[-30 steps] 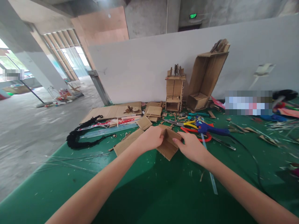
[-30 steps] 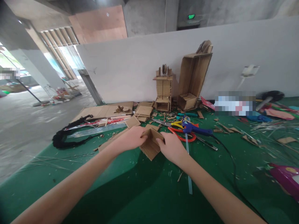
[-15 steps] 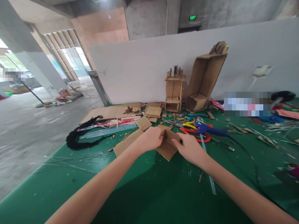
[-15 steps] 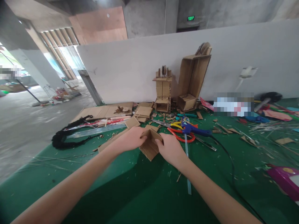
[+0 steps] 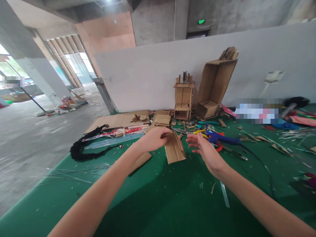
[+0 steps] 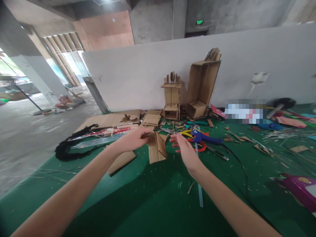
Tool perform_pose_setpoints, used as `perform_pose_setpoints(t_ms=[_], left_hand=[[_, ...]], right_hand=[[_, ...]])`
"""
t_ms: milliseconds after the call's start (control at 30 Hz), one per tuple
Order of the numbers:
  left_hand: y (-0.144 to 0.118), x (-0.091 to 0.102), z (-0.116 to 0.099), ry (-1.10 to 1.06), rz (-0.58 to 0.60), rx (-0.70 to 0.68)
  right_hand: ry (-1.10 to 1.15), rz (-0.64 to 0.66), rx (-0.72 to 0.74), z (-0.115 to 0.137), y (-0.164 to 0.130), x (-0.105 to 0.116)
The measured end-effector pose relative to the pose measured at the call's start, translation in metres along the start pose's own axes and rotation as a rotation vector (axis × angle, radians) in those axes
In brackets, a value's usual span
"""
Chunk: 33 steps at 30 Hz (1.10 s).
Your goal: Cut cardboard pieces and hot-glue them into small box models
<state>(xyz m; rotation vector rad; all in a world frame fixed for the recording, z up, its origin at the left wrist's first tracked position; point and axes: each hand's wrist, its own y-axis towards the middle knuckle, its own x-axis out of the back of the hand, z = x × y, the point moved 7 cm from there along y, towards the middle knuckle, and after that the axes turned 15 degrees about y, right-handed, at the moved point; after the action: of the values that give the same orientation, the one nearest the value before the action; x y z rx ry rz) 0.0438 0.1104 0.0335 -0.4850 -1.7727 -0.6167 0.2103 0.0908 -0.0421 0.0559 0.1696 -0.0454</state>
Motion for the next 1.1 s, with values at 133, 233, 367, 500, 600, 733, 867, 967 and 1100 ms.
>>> perform_pose_setpoints(t_ms=[133,233,367,500,600,733,867,967,1100], left_hand=[[0.001,0.008,0.003,-0.284,-0.096,-0.042],[0.001,0.007,0.005,-0.445,-0.155,-0.067],[0.001,0.006,0.007,-0.49,-0.215,-0.09],[0.0,0.008,0.005,-0.357,-0.265,-0.104],[-0.001,0.009,0.002,-0.314,-0.273,-0.096],[-0.002,0.009,0.001,-0.272,-0.308,-0.081],[-0.001,0.008,0.001,-0.183,-0.304,-0.042],[-0.001,0.008,0.002,-0.035,-0.291,0.023],[-0.002,0.0,-0.001,0.244,-0.158,0.118]], right_hand=[[0.275,0.092,-0.15,-0.011,-0.002,-0.012],[0.371,0.148,-0.157,-0.009,-0.006,-0.02],[0.354,0.169,-0.056,-0.005,-0.006,-0.02],[0.206,0.191,0.012,-0.003,-0.006,-0.019],[0.144,0.218,0.034,0.002,-0.008,-0.022],[0.118,0.255,0.065,0.007,-0.011,-0.026],[0.11,0.21,0.07,0.002,-0.008,-0.021],[0.006,0.151,0.129,0.005,-0.007,-0.014],[-0.486,0.171,0.498,0.036,-0.022,-0.019]])
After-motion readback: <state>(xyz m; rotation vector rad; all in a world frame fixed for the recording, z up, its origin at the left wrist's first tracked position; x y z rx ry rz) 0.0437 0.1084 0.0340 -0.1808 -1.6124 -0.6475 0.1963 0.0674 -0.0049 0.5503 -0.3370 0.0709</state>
